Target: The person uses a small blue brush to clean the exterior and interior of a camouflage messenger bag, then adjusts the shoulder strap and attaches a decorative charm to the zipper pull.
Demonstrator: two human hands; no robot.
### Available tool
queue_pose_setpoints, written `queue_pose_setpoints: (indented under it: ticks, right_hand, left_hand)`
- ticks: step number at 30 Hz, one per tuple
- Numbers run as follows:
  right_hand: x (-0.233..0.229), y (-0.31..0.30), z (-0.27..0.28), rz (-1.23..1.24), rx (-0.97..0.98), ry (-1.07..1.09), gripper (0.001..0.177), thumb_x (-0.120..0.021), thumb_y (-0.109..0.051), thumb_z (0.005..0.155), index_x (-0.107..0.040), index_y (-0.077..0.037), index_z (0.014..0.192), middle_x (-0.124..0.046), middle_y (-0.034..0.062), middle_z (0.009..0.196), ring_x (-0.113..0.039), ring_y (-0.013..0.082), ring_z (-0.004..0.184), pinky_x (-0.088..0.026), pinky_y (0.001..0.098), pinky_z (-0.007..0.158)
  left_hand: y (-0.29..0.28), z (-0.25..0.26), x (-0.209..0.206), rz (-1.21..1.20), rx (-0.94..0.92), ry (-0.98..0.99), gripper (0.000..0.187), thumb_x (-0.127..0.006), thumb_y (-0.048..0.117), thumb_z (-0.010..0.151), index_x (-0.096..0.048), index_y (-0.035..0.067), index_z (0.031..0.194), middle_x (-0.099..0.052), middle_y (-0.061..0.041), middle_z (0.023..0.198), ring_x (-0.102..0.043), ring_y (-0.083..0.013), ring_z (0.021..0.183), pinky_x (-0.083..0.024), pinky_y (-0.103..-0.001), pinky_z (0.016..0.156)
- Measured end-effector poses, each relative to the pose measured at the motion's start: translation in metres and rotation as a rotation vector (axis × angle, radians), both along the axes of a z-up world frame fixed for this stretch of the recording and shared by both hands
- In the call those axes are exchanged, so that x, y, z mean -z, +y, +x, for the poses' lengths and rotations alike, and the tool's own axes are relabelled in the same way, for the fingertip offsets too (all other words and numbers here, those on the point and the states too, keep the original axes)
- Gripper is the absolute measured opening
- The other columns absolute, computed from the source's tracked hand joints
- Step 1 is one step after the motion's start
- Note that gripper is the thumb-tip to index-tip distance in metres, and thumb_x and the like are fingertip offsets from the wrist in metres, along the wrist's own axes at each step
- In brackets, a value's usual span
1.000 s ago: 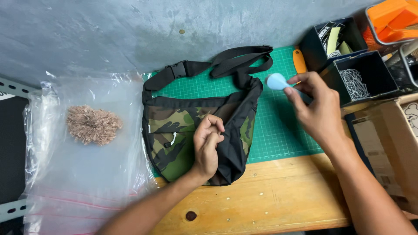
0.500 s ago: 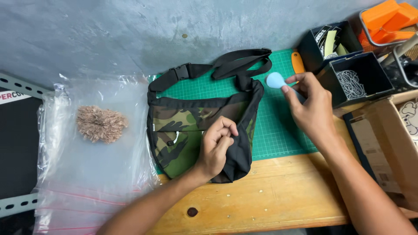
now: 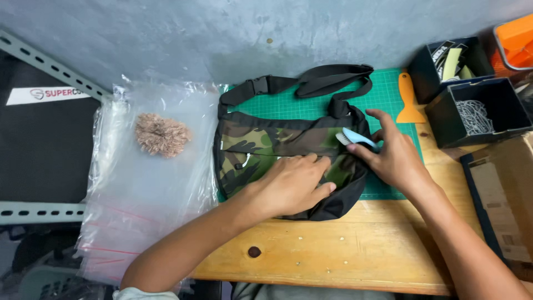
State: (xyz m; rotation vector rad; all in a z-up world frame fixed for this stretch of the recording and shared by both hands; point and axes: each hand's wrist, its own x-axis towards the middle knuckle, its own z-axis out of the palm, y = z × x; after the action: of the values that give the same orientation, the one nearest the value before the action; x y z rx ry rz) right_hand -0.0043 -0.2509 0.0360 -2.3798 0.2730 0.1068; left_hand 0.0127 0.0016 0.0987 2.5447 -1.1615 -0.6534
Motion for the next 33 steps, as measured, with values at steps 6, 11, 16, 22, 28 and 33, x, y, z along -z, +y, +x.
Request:
queue_pose_setpoints:
  ticks: [6,11,16,22,28,33]
  right_hand:
    - [0.041,-0.023,0.013,0.140,0.040,-0.063,0.087,-0.088,-0.020,0.095,-0.052,-0.028,0.174,-0.079,0.0130,0.100,-0.079,0.0460,0.093,-0.060,0.0580,0.088]
    - [-0.005,0.006,0.000,0.721,0.029,-0.196,0.070,-0.077,-0.015,0.104,-0.051,-0.022,0.168,-0.068,0.0011,0.103,-0.054,0.0062,0.084,-0.043,0.0232,0.066]
    - [-0.037,0.015,-0.015,1.025,-0.126,-0.185,0.091,-0.071,-0.030,0.099,-0.035,-0.022,0.183,-0.076,0.0180,0.122,-0.043,0.0029,0.059,-0.032,0.0203,0.051]
    - [-0.045,0.000,-0.008,1.032,0.131,-0.383,0.052,-0.061,-0.021,0.113,-0.048,-0.012,0.162,-0.075,0.0260,0.134,-0.020,0.0026,0.051,-0.021,0.0212,0.048]
    - [-0.051,-0.025,-0.005,0.800,0.300,-0.446,0.007,-0.057,-0.014,0.119,-0.057,-0.012,0.126,-0.082,0.0099,0.137,-0.028,0.0004,0.053,-0.023,0.0222,0.050]
    - [-0.020,-0.048,0.006,0.459,0.159,-0.398,0.033,-0.065,-0.011,0.117,-0.063,-0.006,0.150,-0.078,0.0096,0.137,-0.070,0.0152,0.130,-0.052,0.0332,0.109]
  left_hand:
    - [0.006,0.017,0.031,0.176,-0.007,-0.002,0.089,-0.075,0.056,0.098,-0.059,-0.007,0.158,-0.067,-0.039,0.138,-0.074,-0.0603,0.123,-0.061,-0.070,0.099]
    - [-0.022,-0.005,-0.031,-0.078,-0.294,0.149,0.105,-0.038,0.084,0.089,-0.049,0.009,0.161,-0.063,-0.030,0.151,-0.062,-0.0526,0.136,-0.048,-0.066,0.107]
    - [-0.047,0.011,-0.010,-0.426,-0.506,0.149,0.095,-0.069,0.071,0.077,-0.049,0.003,0.141,-0.075,-0.021,0.148,-0.070,-0.0463,0.138,-0.057,-0.056,0.101]
    - [-0.028,0.028,-0.063,-0.908,-0.491,0.114,0.022,-0.059,0.017,0.090,-0.056,0.016,0.111,-0.056,-0.004,0.081,-0.054,-0.0237,0.068,-0.044,-0.043,0.064]
    - [0.046,-0.006,-0.091,-1.713,-0.582,0.588,0.049,-0.076,0.000,0.096,-0.065,0.001,0.143,-0.079,-0.019,0.128,-0.078,-0.0305,0.113,-0.068,-0.045,0.103]
    - [0.114,-0.016,0.011,-0.773,-0.743,0.279,0.067,-0.071,0.031,0.105,-0.051,0.006,0.163,-0.066,-0.010,0.162,-0.058,-0.0183,0.152,-0.044,-0.037,0.129]
